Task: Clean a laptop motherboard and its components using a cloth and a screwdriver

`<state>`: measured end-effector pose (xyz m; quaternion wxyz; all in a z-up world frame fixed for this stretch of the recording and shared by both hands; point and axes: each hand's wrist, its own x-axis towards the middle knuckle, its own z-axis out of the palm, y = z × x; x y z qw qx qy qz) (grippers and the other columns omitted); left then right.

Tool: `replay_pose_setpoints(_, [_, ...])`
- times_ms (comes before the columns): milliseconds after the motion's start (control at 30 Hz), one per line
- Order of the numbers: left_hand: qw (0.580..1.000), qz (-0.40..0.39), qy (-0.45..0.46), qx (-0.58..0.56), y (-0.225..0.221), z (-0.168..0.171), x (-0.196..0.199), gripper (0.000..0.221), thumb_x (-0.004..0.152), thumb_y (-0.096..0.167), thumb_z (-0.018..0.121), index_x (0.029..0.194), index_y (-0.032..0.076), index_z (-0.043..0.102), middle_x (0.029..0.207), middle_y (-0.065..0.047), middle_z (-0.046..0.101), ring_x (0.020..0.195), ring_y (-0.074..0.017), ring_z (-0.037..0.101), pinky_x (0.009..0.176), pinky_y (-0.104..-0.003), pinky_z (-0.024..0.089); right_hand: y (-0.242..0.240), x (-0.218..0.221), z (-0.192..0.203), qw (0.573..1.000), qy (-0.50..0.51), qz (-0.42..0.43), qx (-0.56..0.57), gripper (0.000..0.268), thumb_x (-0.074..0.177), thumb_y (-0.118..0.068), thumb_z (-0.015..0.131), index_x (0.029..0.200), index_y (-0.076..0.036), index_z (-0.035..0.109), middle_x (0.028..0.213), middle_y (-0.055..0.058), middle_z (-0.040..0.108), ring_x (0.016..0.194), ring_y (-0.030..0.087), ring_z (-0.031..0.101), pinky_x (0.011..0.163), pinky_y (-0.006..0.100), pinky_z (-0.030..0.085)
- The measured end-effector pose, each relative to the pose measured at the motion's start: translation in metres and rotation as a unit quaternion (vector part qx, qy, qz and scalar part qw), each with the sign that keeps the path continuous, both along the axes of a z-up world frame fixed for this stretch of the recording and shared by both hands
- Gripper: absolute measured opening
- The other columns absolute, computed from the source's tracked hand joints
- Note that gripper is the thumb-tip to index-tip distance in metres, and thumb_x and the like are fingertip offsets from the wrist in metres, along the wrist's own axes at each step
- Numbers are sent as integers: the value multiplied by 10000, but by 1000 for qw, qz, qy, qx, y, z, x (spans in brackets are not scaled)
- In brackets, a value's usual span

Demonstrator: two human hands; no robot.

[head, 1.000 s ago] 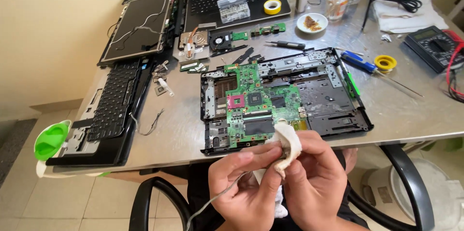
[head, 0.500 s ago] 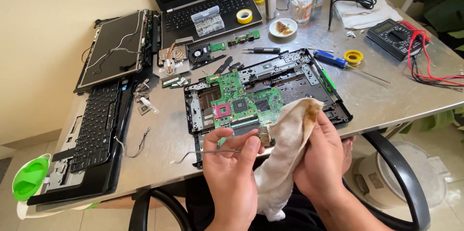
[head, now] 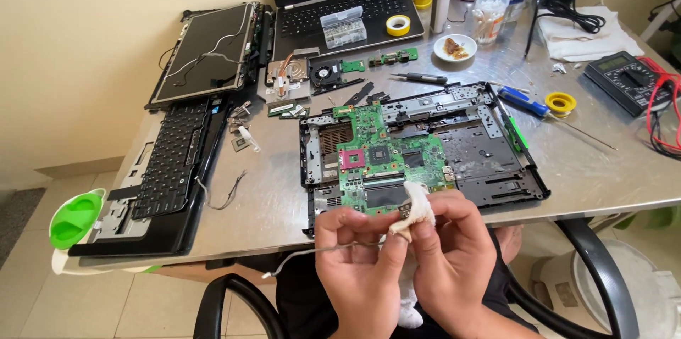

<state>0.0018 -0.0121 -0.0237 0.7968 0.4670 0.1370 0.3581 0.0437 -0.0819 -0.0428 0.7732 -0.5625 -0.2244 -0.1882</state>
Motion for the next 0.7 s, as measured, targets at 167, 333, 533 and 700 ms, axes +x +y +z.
replay_pose_setpoints(167, [989, 46, -114, 81, -1, 1, -4, 417, 824, -19, 809, 1071, 45, 480, 877, -236, 763, 845, -265, 779, 853, -380, 646, 2, 1, -2, 1000, 22, 7, -15, 198, 1032, -255, 590, 1011, -58, 585, 951, 94, 642, 874, 172, 621, 818, 272, 496])
replay_pose_setpoints(333, [991, 33, -66, -107, 8, -5, -1, 407, 797, -27, 806, 1052, 98, 514, 881, -166, 767, 863, -218, 736, 870, -392, 582, 5, 8, -16, 991, 126, 40, -4, 178, 1023, -241, 617, 1050, -66, 596, 945, 51, 688, 831, 102, 632, 753, 237, 507])
replay_pose_setpoints(533, [988, 78, -85, -103, 4, -8, 0, 390, 801, -58, 804, 988, 87, 494, 869, -194, 783, 824, -231, 763, 835, -396, 618, 8, 1, -6, 993, 68, 94, -6, 232, 918, -74, 684, 1123, 7, 611, 1078, 146, 648, 962, 191, 647, 852, 266, 535])
replay_pose_setpoints(700, [994, 76, -73, 28, 1, -7, -3, 375, 809, -50, 797, 957, 76, 477, 850, -189, 767, 794, -216, 771, 778, -339, 642, 1, 2, -6, 998, 42, 50, -3, 135, 904, -30, 675, 1011, 3, 598, 963, 167, 660, 863, 198, 652, 748, 252, 548])
